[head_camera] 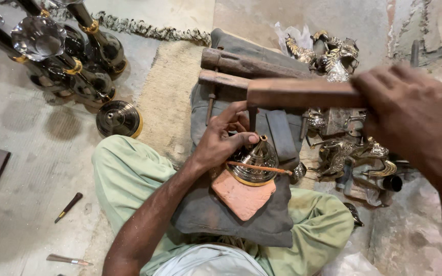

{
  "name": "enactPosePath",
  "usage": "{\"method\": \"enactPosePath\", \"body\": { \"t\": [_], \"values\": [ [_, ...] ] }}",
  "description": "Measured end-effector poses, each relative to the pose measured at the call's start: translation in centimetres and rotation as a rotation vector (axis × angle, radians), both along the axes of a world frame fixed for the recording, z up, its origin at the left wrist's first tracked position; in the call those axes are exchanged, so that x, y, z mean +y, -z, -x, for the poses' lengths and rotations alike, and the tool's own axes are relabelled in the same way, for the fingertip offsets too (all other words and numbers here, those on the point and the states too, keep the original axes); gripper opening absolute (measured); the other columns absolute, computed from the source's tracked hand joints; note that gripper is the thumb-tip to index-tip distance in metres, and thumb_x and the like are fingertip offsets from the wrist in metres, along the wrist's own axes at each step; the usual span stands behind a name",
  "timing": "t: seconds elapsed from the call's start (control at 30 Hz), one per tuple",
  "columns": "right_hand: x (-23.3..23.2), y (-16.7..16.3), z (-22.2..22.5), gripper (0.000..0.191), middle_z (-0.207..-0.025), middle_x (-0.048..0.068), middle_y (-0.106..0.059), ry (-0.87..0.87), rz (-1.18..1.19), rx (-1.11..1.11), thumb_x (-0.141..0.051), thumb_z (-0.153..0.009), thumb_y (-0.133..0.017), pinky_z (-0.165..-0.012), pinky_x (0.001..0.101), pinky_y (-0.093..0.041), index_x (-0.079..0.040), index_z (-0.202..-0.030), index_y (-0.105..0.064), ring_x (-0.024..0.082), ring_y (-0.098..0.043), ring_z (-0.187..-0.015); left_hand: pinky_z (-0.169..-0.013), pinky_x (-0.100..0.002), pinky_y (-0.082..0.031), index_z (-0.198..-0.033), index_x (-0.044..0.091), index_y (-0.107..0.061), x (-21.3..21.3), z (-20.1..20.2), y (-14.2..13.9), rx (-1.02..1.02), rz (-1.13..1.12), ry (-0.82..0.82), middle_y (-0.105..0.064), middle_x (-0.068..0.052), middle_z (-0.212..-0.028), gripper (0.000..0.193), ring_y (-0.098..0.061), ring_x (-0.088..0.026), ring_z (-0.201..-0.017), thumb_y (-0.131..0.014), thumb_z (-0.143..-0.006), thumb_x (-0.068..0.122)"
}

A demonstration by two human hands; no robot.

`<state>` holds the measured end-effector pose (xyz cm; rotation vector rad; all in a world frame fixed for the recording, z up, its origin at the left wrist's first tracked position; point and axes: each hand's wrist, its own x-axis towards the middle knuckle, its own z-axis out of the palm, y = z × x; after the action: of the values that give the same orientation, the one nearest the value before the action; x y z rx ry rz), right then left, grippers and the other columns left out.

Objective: The person sits cross-legged on the floor with a brass vessel resting on a cushioned form and repeatedly strikes it with a wooden mallet, rotating the piece between blows to shape the metal. Other workers hammer similar brass items nearby.

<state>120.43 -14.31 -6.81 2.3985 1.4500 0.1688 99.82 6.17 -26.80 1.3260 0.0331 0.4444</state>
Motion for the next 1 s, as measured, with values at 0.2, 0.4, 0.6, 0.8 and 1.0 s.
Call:
{"method": "enactPosePath", "body": {
  "t": [0.2, 0.4, 0.6, 0.8, 1.0],
  "values": [
    [0.4, -0.8, -0.1, 0.046, -0.098, 0.012, -0.072, 0.093, -0.035, 0.052, -0.01, -0.089, -0.069, -0.075, 0.0446, -0.061, -0.009, -0.134, -0.058, 0.028, -0.071, -0.084, -0.073, -0.029, -0.057, -0.146, 0.011, -0.055, 0.3, -0.6, 0.3, 0.061, -0.021, 0.025, -0.072, -0.002, -0.089, 0.066, -0.069, -0.01, -0.079, -0.082, -0.086, 0.016],
    [-1.4, 0.3, 0.3, 0.057, -0.106, 0.014, -0.068, 0.014, -0.09, -0.085, -0.021, -0.082, -0.074, -0.084, 0.0512, -0.06, -0.008, -0.136, -0.059, 0.032, -0.067, -0.094, -0.079, -0.031, -0.058, -0.148, 0.009, -0.057, 0.6, -0.8, 0.9, -0.02, -0.074, 0.075, -0.073, -0.004, -0.09, 0.064, -0.069, -0.011, -0.083, -0.082, -0.088, 0.014],
    [-3.8, 1.7, 0.4, 0.052, -0.114, 0.015, -0.073, -0.161, -0.125, -0.216, -0.014, -0.074, -0.073, -0.083, 0.0474, -0.06, -0.007, -0.125, -0.065, 0.033, -0.068, -0.107, -0.09, -0.031, -0.063, -0.147, 0.01, -0.054, 0.6, -1.4, 0.9, -0.139, -0.042, 0.175, -0.078, -0.005, -0.098, 0.054, -0.075, -0.011, -0.093, -0.069, -0.095, 0.0],
    [-5.2, 2.1, -0.1, 0.034, -0.105, 0.013, -0.067, -0.067, -0.498, 0.098, -0.011, -0.095, -0.073, -0.084, 0.0459, -0.054, -0.004, -0.125, -0.058, 0.028, -0.063, -0.097, -0.089, -0.03, -0.066, -0.143, 0.006, -0.057, 0.6, -1.3, 0.6, -0.204, -0.09, 0.204, -0.073, -0.008, -0.1, 0.051, -0.074, -0.014, -0.095, -0.06, -0.095, -0.012],
    [-5.1, 2.2, -0.9, 0.042, -0.11, 0.018, -0.068, -0.244, -0.328, -0.125, -0.008, -0.094, -0.074, -0.085, 0.0502, -0.058, -0.008, -0.133, -0.056, 0.034, -0.066, -0.1, -0.089, -0.03, -0.067, -0.141, 0.005, -0.058, 0.5, -1.6, 0.4, -0.195, -0.148, 0.171, -0.071, -0.01, -0.1, 0.052, -0.076, -0.015, -0.097, -0.058, -0.093, -0.015]
  ]
}}
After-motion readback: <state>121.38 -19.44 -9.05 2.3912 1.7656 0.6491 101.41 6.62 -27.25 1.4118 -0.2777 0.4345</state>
